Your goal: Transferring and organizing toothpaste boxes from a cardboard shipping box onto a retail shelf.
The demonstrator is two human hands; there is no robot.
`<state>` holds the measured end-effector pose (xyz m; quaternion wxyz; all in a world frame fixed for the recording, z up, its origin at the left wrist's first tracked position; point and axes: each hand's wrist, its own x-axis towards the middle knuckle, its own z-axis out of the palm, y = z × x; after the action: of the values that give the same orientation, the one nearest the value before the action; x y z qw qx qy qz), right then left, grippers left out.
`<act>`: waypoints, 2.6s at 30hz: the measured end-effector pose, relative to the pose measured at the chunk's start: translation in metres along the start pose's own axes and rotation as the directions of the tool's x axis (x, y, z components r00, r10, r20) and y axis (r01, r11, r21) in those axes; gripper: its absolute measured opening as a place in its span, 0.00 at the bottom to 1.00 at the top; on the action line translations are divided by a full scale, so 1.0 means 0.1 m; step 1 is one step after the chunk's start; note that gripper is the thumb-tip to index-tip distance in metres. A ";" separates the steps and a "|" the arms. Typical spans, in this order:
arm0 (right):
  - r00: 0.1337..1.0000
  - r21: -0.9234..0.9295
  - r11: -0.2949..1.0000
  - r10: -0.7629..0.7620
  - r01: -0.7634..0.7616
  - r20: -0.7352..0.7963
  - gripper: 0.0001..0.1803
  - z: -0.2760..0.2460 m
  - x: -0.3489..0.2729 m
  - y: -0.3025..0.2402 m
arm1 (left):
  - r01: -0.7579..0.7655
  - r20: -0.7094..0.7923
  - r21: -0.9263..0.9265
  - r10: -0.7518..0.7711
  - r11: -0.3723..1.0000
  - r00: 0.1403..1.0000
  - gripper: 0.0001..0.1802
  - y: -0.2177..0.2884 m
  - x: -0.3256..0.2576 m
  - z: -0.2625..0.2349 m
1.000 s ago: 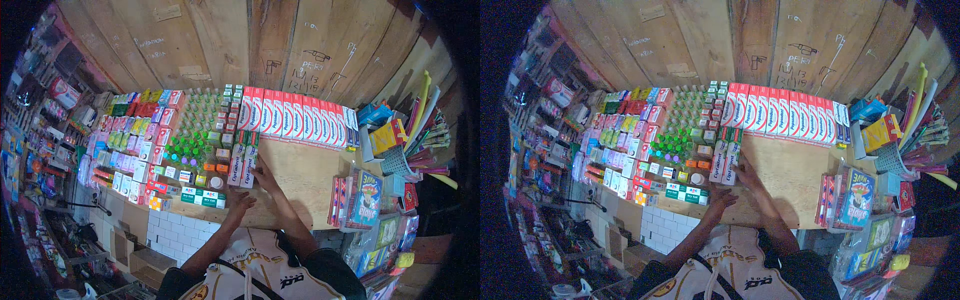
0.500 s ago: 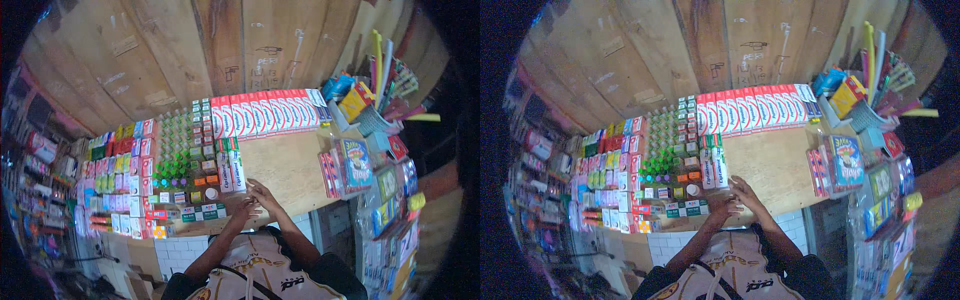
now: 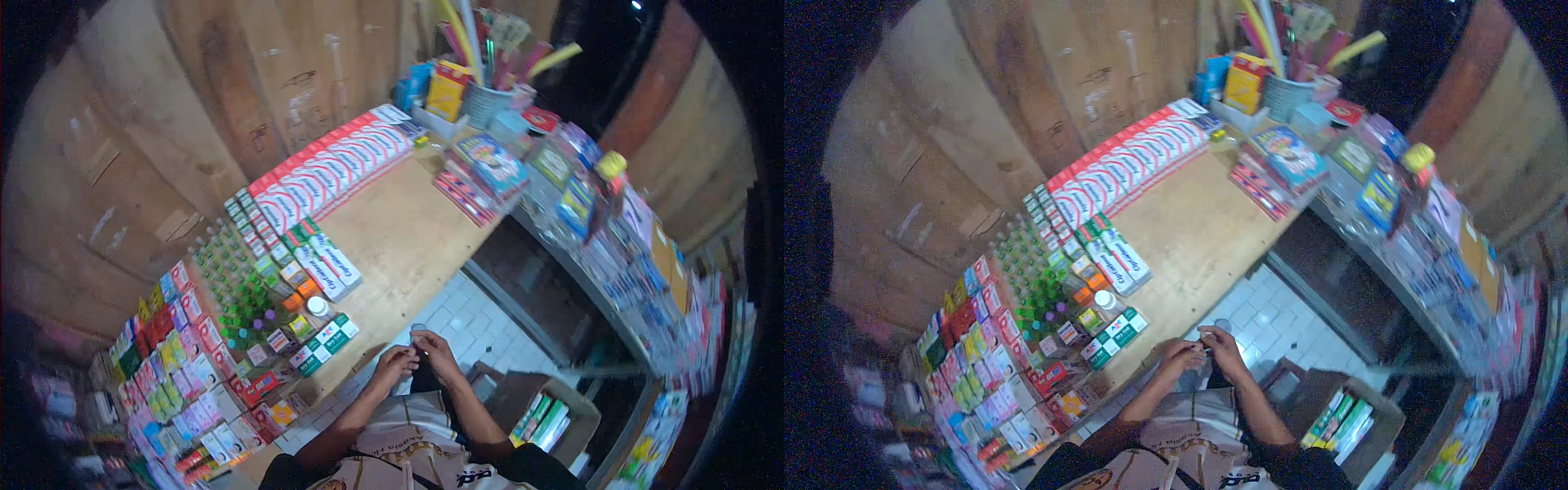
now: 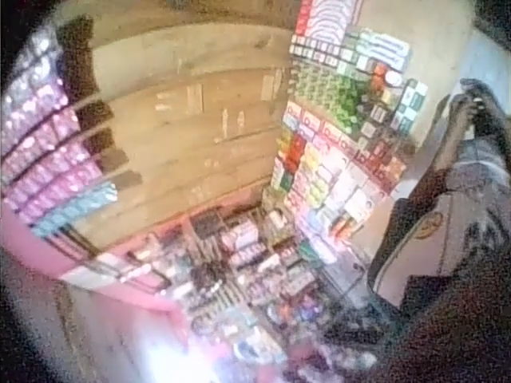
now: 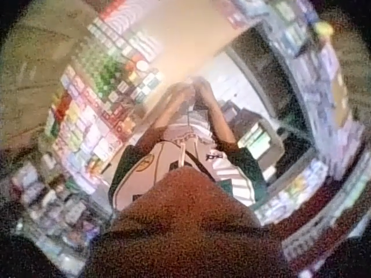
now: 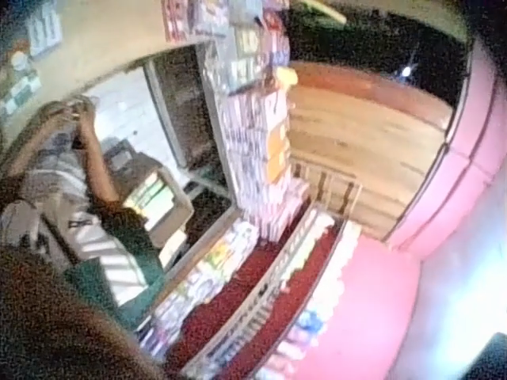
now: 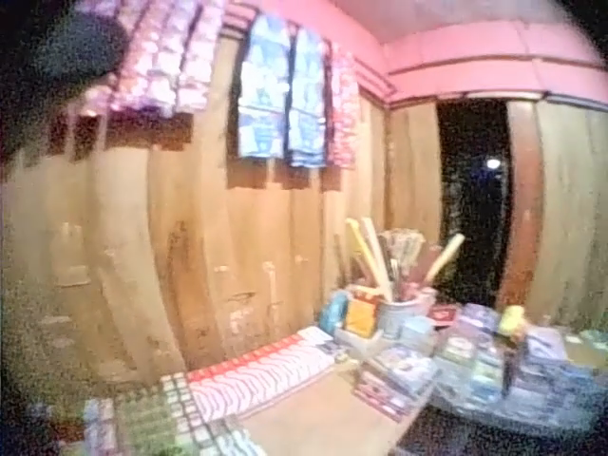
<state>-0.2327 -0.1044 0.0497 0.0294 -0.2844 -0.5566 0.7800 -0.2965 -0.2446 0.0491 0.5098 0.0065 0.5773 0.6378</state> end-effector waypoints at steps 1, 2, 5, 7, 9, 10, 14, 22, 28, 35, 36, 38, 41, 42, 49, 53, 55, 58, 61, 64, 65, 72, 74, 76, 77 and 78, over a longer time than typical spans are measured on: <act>0.998 0.038 0.998 0.054 -0.052 -0.037 0.13 -0.06 -0.15 0.02 | 0.010 0.017 0.027 -0.010 1.000 1.000 0.15 -0.04 -0.08 0.09; 0.996 0.064 0.997 0.052 -0.047 -0.079 0.13 -0.11 -0.29 0.06 | 0.033 0.049 0.055 -0.035 0.998 0.998 0.15 -0.09 -0.15 0.15; 0.983 0.117 0.993 0.049 -0.028 -0.177 0.15 -0.28 -0.60 0.20 | 0.071 0.156 0.136 -0.092 0.988 0.984 0.15 -0.20 -0.29 0.36; 0.966 0.147 0.989 0.033 0.005 -0.255 0.15 -0.37 -0.80 0.22 | 0.087 0.187 0.180 -0.121 0.980 0.975 0.14 -0.25 -0.34 0.48; 0.947 0.162 0.986 0.018 0.036 -0.320 0.14 -0.47 -0.96 0.25 | 0.114 0.242 0.220 -0.167 0.969 0.956 0.13 -0.34 -0.36 0.61; 0.928 0.182 0.982 0.020 0.051 -0.372 0.14 -0.55 -1.06 0.30 | 0.130 0.261 0.221 -0.187 0.967 0.947 0.13 -0.38 -0.38 0.71; 0.883 0.128 0.988 -0.018 0.088 -0.469 0.14 -0.77 -1.55 0.43 | 0.121 0.336 0.348 -0.245 0.929 0.909 0.11 -0.58 -0.41 1.12; 0.735 0.157 0.970 -0.031 0.186 -0.677 0.15 -1.48 -2.67 1.01 | 0.096 0.498 0.538 -0.408 0.838 0.765 0.11 -1.21 -0.56 2.08; 0.585 -0.028 1.000 -0.031 0.014 -0.810 0.15 -2.19 -3.35 1.44 | 0.042 0.554 0.584 -0.435 0.811 0.710 0.12 -1.82 -0.58 2.62; 0.680 -0.312 0.838 0.092 -0.448 -0.727 0.39 -2.81 -3.32 1.85 | 0.118 0.344 0.635 -0.417 0.763 0.841 0.14 -2.13 -0.65 2.91; 0.683 -0.405 0.730 0.115 -0.550 -0.721 0.45 -2.84 -3.26 1.83 | 0.117 0.335 0.634 -0.408 0.765 0.849 0.14 -2.15 -0.64 2.90; 0.723 -0.412 0.728 0.165 -0.548 -0.671 0.49 -2.92 -3.20 1.78 | 0.068 0.376 0.635 -0.385 0.769 0.843 0.16 -2.18 -0.63 2.88; 0.763 -0.411 0.701 0.299 -0.583 -0.573 0.65 -3.05 -3.08 1.88 | -0.092 0.473 0.723 -0.394 0.685 0.788 0.18 -2.17 -0.63 2.89; 0.762 -0.410 0.703 0.294 -0.581 -0.577 0.65 -3.10 -3.00 2.04 | -0.098 0.478 0.723 -0.392 0.684 0.786 0.18 -2.16 -0.63 2.92; 0.711 -0.241 0.732 0.437 -0.637 -0.550 0.69 -3.22 -2.83 2.38 | -0.057 0.435 0.789 -0.491 0.612 0.755 0.23 -2.10 -0.48 3.06; 0.701 0.015 0.914 0.322 -0.405 -0.636 0.47 -3.31 -2.93 2.56 | -0.111 0.416 0.854 -0.538 0.509 0.733 0.27 -2.16 -0.34 3.27; 0.697 0.026 0.903 0.350 -0.430 -0.626 0.45 -3.17 -3.09 2.11 | -0.065 0.388 0.855 -0.551 0.514 0.739 0.28 -2.25 -0.26 3.21; 0.692 0.019 0.929 0.290 -0.370 -0.661 0.43 -2.92 -3.35 1.63 | -0.037 0.332 0.856 -0.493 0.516 0.804 0.32 -2.29 -0.31 3.37; 0.651 -0.136 0.945 0.097 -0.298 -0.753 0.43 -2.69 -3.44 1.74 | -0.079 0.465 0.772 -0.475 0.631 0.747 0.38 -2.18 -0.34 3.55; 0.646 -0.222 0.926 0.029 -0.304 -0.763 0.44 -2.41 -3.66 1.31 | -0.134 0.499 0.668 -0.306 0.732 0.811 0.34 -2.19 -0.46 3.66; 0.703 -0.223 0.954 -0.019 -0.199 -0.710 0.47 -2.33 -3.68 1.11 | -0.112 0.572 0.559 -0.284 0.822 0.769 0.29 -2.36 -0.23 3.47; 0.901 -0.035 0.999 -0.049 0.038 -0.432 0.43 -2.44 -3.77 0.96 | 0.158 0.572 0.391 -0.374 0.907 0.730 0.31 -1.90 -0.25 3.34; 0.903 -0.050 0.992 -0.127 0.116 -0.410 0.33 -2.68 -3.64 1.09 | 0.101 0.595 0.341 -0.298 0.935 0.746 0.32 -1.79 -0.29 3.23; 0.886 0.099 0.995 0.071 -0.028 -0.458 0.31 -2.88 -3.46 1.12 | 0.128 0.566 0.377 -0.337 0.917 0.753 0.31 -1.70 -0.31 3.10; 0.855 0.092 0.994 0.096 -0.057 -0.509 0.28 -3.04 -3.30 1.37 | 0.127 0.564 0.373 -0.333 0.919 0.755 0.31 -1.66 -0.34 3.08; 0.825 0.088 0.992 0.121 -0.087 -0.552 0.26 -3.14 -3.13 1.59 | 0.126 0.559 0.362 -0.324 0.923 0.763 0.31 -1.63 -0.37 3.03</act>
<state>0.2217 -0.0105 -0.0312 0.1556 -0.5277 -0.4846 0.6801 0.0066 -0.0784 0.0506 0.7345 0.2193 0.4693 0.4383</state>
